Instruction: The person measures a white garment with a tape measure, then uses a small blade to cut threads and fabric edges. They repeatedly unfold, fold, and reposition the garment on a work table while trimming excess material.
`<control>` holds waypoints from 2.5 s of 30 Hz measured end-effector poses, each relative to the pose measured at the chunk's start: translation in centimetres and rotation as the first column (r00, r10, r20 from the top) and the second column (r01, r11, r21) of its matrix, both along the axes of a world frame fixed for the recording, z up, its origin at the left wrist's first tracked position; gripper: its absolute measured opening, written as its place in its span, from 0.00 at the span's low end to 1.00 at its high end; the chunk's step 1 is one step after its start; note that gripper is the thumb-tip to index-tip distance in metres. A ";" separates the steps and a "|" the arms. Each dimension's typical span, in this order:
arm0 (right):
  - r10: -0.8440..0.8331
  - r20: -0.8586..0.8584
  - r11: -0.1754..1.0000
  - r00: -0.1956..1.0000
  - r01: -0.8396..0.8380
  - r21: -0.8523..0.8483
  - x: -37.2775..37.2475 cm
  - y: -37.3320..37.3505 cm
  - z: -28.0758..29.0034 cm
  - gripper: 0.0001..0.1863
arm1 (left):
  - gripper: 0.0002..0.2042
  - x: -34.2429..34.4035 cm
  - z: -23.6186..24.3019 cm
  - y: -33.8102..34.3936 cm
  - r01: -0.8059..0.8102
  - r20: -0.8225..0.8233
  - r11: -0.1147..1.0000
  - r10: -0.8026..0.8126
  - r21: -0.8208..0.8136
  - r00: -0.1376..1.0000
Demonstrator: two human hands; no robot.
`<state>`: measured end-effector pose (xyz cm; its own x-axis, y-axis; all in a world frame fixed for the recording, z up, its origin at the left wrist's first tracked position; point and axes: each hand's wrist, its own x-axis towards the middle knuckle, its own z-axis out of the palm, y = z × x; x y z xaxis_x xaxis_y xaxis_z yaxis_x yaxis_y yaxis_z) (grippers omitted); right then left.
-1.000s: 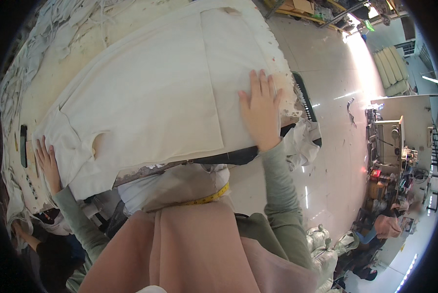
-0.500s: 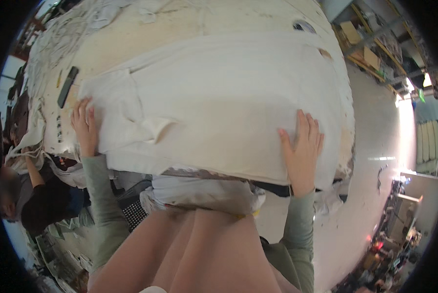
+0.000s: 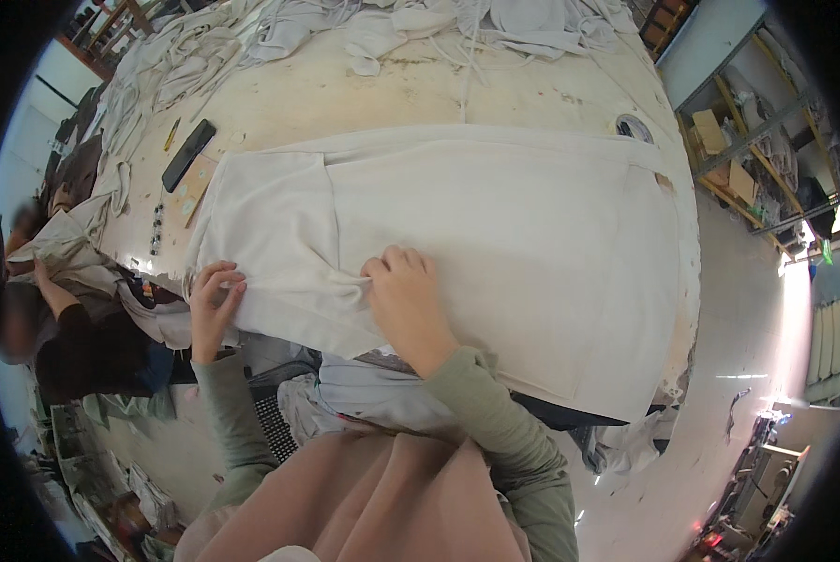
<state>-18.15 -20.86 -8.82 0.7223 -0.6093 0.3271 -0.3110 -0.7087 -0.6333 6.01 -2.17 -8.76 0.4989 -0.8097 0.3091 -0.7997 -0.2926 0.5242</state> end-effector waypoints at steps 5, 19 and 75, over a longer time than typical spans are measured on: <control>0.046 0.300 0.992 0.953 -0.007 -0.127 -3.8 -0.2 4.6 0.11 | 0.06 -0.2 0.0 0.0 -0.007 0.067 0.995 0.014 -0.100 0.998; 0.244 -0.090 0.969 0.966 -0.239 0.064 -4.6 2.2 3.4 0.15 | 0.08 -0.1 4.2 -8.1 0.237 0.046 0.971 -0.238 0.013 0.970; 0.257 0.217 -0.054 0.942 -0.210 0.976 -1.2 9.5 -4.0 0.29 | 0.19 -3.7 -0.5 8.1 -0.326 -0.959 0.941 0.171 0.091 0.227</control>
